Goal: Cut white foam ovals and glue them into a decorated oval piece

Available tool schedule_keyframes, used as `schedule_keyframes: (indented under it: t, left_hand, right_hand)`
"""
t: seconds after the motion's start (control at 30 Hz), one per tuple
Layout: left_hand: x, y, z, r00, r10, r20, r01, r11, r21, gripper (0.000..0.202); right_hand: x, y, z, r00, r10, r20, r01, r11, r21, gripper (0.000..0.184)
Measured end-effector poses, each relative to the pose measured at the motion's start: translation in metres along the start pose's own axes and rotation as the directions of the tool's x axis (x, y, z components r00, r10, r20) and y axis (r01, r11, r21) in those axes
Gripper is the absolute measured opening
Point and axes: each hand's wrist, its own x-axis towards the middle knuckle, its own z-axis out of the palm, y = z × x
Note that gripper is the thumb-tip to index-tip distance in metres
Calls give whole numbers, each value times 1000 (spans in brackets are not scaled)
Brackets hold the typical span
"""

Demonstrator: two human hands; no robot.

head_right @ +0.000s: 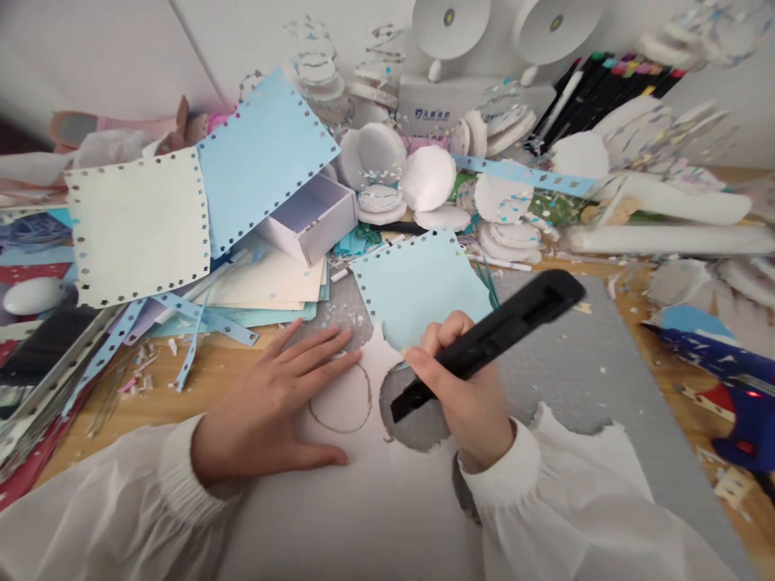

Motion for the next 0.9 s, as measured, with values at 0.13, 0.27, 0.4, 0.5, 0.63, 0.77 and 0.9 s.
schedule_keyframes:
  t: [0.13,0.27,0.4,0.5,0.63,0.77,0.9]
  left_hand:
    - [-1,-6,-3,1000,15,15,-15,1000,0,93]
    - [-1,-6,-1,1000,0,12,-1,999,39,97]
    - [-1,-6,-1,1000,-4,0,4,998,57,98]
    - [0,-6,0,1000,0,-8,0,999,47,99]
    - [0,-6,1,1000,5,-20,-4,999,43,99]
    - [-1,-6,2,999,7,-31,-6,999,34,99]
    - [-1,-7,2,1000,9,-26,-8,999,38,99]
  right_hand:
    - [-8,-1,-1,998,-30,56,37,989,-142,33]
    - [-14,-8,-1,979,-107,171,162,923,-350,27]
    - [-15,-13,-2,872,-141,469,359,835,-418,14]
    - [-15,-12,-2,820,-142,555,425,801,-422,12]
    - [-11,-13,2,769,-197,608,506,768,-392,10]
    - [-7,-19,6,666,-237,707,618,707,-345,15]
    - [-8,-19,7,690,-266,673,627,684,-373,12]
